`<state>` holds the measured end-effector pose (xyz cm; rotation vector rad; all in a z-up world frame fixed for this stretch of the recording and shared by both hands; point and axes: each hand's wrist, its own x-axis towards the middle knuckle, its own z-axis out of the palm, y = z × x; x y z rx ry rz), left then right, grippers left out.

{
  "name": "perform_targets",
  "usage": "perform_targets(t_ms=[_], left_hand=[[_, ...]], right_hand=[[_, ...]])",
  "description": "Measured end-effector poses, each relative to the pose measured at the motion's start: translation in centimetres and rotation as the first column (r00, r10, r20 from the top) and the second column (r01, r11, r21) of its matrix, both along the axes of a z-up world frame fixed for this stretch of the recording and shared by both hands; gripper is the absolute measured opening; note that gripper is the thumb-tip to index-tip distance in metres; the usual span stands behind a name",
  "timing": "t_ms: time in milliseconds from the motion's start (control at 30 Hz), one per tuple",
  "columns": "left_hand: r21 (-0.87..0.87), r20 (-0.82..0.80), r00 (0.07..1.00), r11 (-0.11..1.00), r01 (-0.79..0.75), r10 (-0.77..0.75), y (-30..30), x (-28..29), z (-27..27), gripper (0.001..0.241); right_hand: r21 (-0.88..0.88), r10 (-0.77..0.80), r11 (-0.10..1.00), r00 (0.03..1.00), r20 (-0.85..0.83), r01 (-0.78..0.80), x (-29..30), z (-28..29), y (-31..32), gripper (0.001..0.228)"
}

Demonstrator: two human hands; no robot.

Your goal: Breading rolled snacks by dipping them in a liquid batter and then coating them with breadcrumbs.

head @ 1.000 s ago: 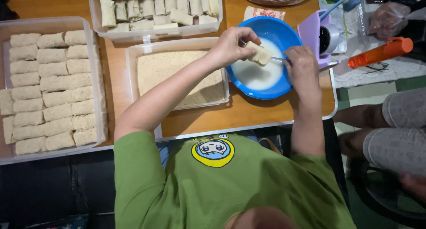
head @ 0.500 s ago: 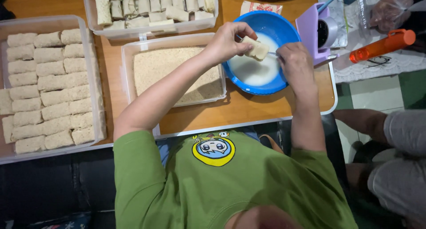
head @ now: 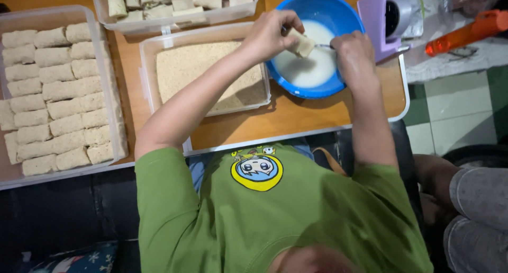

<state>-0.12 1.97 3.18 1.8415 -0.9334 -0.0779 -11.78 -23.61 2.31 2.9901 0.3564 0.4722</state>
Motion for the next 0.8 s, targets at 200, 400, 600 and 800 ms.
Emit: perform_targets(t_ms=[200, 400, 600, 800], left_hand=[[0.113, 0.037, 0.999, 0.993, -0.025, 0.021, 0.2, 0.3, 1.0, 0.019], [0.123, 0.151, 0.985, 0.99, 0.061, -0.079, -1.8, 0.7, -1.2, 0.018], [0.225, 0.176, 0.971, 0.967, 0.121, -0.162, -4.7, 0.9, -3.4, 0.02], [0.288, 0.243, 0.96, 0.955, 0.067, -0.14, -6.2, 1.8, -5.9, 0.017]], right_hand=[[-0.038, 0.028, 0.999, 0.997, 0.07, -0.025, -0.5, 1.8, 0.6, 0.01], [-0.105, -0.056, 0.991, 0.973, 0.224, 0.082, -1.8, 2.8, -0.7, 0.015], [-0.17, -0.063, 0.979, 0.955, 0.29, 0.116, -2.9, 4.1, -0.8, 0.01], [-0.135, -0.068, 0.984, 0.942, 0.328, 0.117, -3.3, 4.7, -0.5, 0.007]])
